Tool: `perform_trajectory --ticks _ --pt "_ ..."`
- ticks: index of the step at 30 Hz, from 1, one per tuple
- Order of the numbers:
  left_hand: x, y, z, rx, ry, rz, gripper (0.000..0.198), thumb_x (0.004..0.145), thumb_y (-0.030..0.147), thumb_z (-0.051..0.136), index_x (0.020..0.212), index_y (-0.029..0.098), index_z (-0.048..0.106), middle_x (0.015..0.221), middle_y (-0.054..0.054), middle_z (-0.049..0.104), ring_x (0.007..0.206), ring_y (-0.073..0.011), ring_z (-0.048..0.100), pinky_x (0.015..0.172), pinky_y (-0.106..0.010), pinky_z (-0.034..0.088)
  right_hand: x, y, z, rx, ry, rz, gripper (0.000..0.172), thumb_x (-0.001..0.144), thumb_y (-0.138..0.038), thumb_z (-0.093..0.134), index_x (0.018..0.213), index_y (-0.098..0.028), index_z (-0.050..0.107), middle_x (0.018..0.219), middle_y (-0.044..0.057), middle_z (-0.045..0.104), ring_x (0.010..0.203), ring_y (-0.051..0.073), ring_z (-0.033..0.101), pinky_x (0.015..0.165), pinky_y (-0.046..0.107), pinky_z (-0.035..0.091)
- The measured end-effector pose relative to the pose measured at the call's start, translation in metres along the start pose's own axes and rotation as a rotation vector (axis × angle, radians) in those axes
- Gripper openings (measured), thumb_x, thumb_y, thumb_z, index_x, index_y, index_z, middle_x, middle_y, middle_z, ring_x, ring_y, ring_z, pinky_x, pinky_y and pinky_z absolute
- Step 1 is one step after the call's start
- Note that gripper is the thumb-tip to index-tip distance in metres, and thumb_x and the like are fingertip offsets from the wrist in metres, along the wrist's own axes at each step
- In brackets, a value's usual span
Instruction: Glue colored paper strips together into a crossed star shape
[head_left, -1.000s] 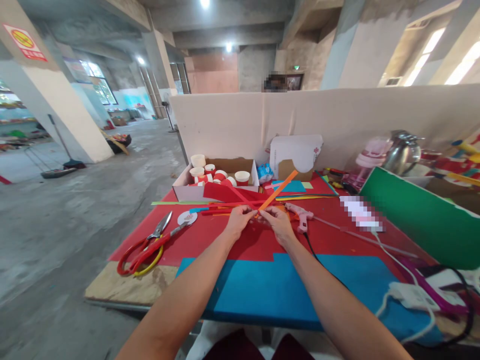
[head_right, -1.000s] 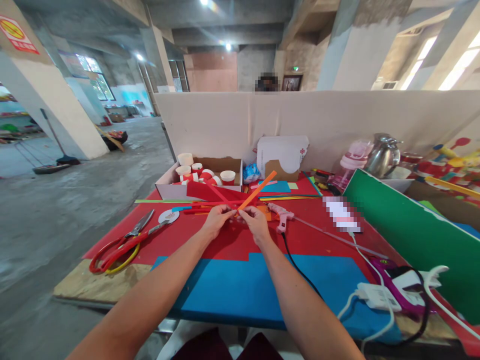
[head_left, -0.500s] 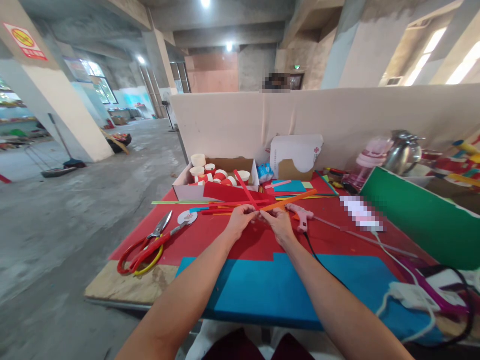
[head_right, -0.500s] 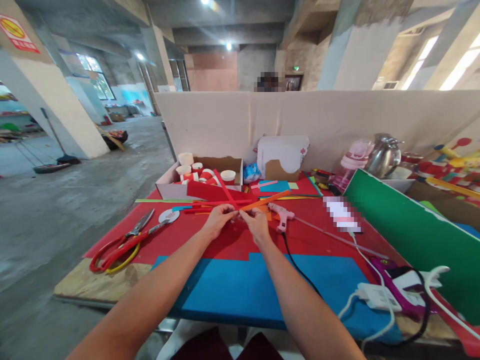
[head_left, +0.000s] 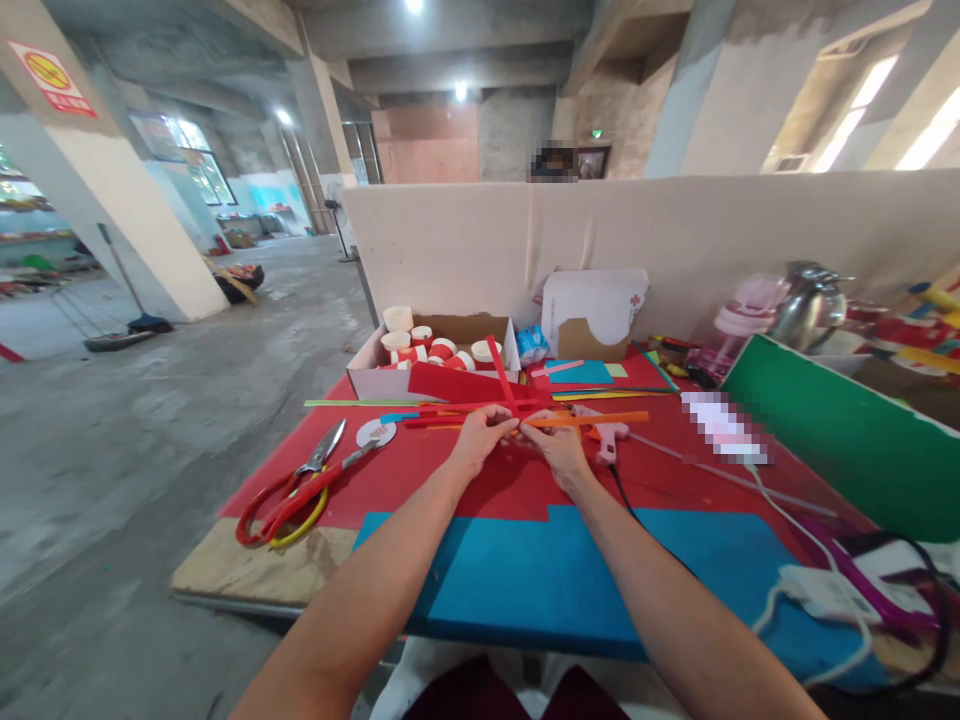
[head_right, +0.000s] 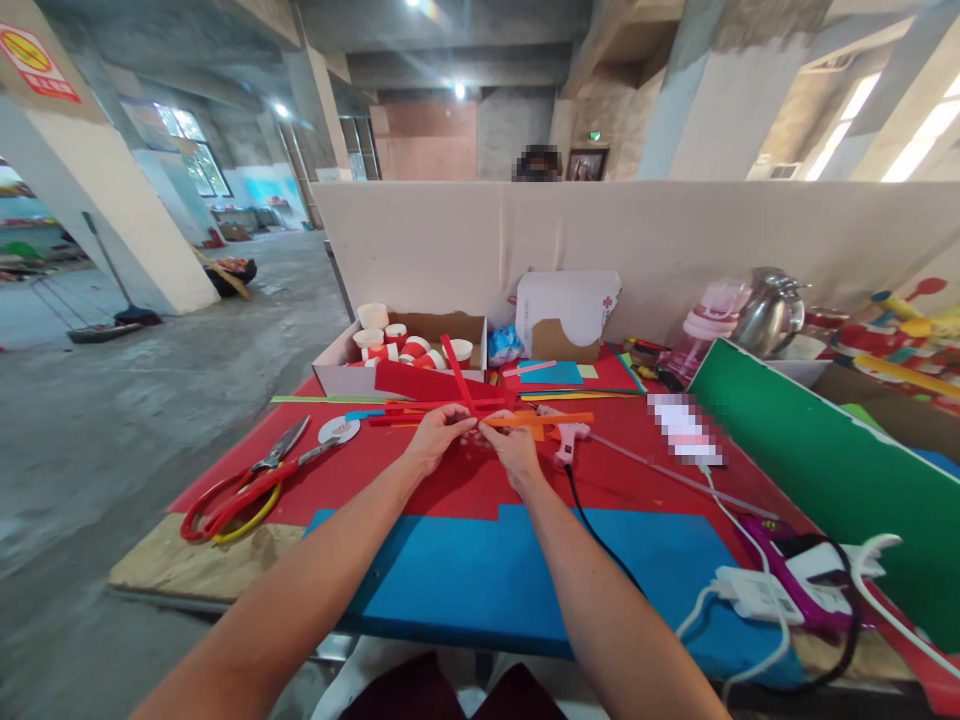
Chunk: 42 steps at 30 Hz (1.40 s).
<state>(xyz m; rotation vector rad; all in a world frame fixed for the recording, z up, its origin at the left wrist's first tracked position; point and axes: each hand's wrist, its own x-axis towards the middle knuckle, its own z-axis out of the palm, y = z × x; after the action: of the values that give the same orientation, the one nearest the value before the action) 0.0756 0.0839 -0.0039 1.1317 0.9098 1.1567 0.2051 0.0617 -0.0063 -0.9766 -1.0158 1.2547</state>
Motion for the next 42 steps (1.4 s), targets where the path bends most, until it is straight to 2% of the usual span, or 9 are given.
perform_trajectory --ticks 5,14,19,24,31,34,39,42 --pt "-0.0011 0.0006 0.0010 -0.024 0.021 0.025 0.032 0.055 0.036 0.075 0.062 0.015 0.052 0.053 0.004 0.051 0.048 -0.0072 0.046 0.047 -0.020 0.036 -0.0018 0.0002 0.0014 0.011 -0.026 0.013 0.032 0.050 -0.042 0.079 0.065 -0.020 0.062 0.062 0.001 0.065 0.061 0.021 0.065 0.066 0.038 0.054" --pt "-0.0004 -0.0006 -0.0004 -0.038 0.026 0.015 0.032 0.055 0.035 0.074 0.062 0.015 0.051 0.053 0.004 0.051 0.047 -0.0076 0.046 0.047 -0.021 0.036 -0.0022 -0.0009 0.0017 -0.027 -0.002 0.018 0.038 0.046 -0.048 0.079 0.063 -0.020 0.061 0.058 0.000 0.064 0.056 0.018 0.062 0.063 0.035 0.054" --pt "-0.0002 -0.0014 -0.0005 -0.042 0.027 0.009 0.031 0.055 0.035 0.074 0.063 0.014 0.052 0.052 0.004 0.052 0.045 -0.0071 0.046 0.047 -0.020 0.036 -0.0008 0.0009 0.0009 -0.048 0.015 -0.011 0.032 0.049 -0.044 0.079 0.062 -0.020 0.062 0.057 -0.001 0.063 0.054 0.016 0.060 0.063 0.033 0.053" --pt "-0.0002 -0.0008 -0.0002 -0.011 -0.040 -0.041 0.029 0.056 0.035 0.073 0.065 0.012 0.057 0.057 0.000 0.058 0.048 -0.0080 0.049 0.050 -0.022 0.039 -0.0004 -0.0003 0.0010 -0.069 0.044 -0.065 0.026 0.051 -0.039 0.078 0.059 -0.019 0.062 0.056 0.000 0.064 0.054 0.016 0.060 0.062 0.033 0.053" --pt "-0.0008 0.0008 0.0006 0.035 0.016 0.002 0.025 0.055 0.033 0.072 0.060 0.012 0.059 0.054 0.000 0.058 0.049 -0.0084 0.049 0.051 -0.022 0.038 0.0009 0.0014 0.0002 -0.085 -0.023 0.027 0.026 0.051 -0.034 0.076 0.068 -0.016 0.068 0.067 0.005 0.070 0.065 0.021 0.066 0.068 0.034 0.054" --pt "-0.0018 0.0007 0.0023 0.034 0.038 0.009 0.025 0.055 0.032 0.073 0.058 0.013 0.058 0.051 0.001 0.056 0.047 -0.0079 0.047 0.050 -0.022 0.038 0.0020 0.0029 -0.0007 -0.087 -0.037 0.019 0.024 0.053 -0.032 0.075 0.069 -0.016 0.067 0.070 0.005 0.071 0.065 0.021 0.066 0.069 0.033 0.053" --pt "-0.0024 0.0001 0.0040 0.025 0.006 -0.007 0.027 0.054 0.034 0.073 0.056 0.013 0.057 0.050 0.001 0.056 0.045 -0.0083 0.047 0.049 -0.023 0.038 0.0033 0.0029 -0.0009 -0.165 -0.008 -0.024 0.017 0.055 -0.029 0.072 0.066 -0.018 0.064 0.064 0.004 0.069 0.061 0.020 0.065 0.064 0.032 0.053" --pt "-0.0015 -0.0008 0.0037 0.017 0.016 -0.001 0.027 0.054 0.034 0.074 0.056 0.013 0.057 0.049 0.001 0.055 0.045 -0.0080 0.047 0.049 -0.022 0.038 0.0040 0.0039 -0.0005 -0.146 0.011 -0.031 0.020 0.052 -0.025 0.073 0.068 -0.018 0.062 0.064 0.002 0.069 0.061 0.019 0.065 0.064 0.031 0.053"
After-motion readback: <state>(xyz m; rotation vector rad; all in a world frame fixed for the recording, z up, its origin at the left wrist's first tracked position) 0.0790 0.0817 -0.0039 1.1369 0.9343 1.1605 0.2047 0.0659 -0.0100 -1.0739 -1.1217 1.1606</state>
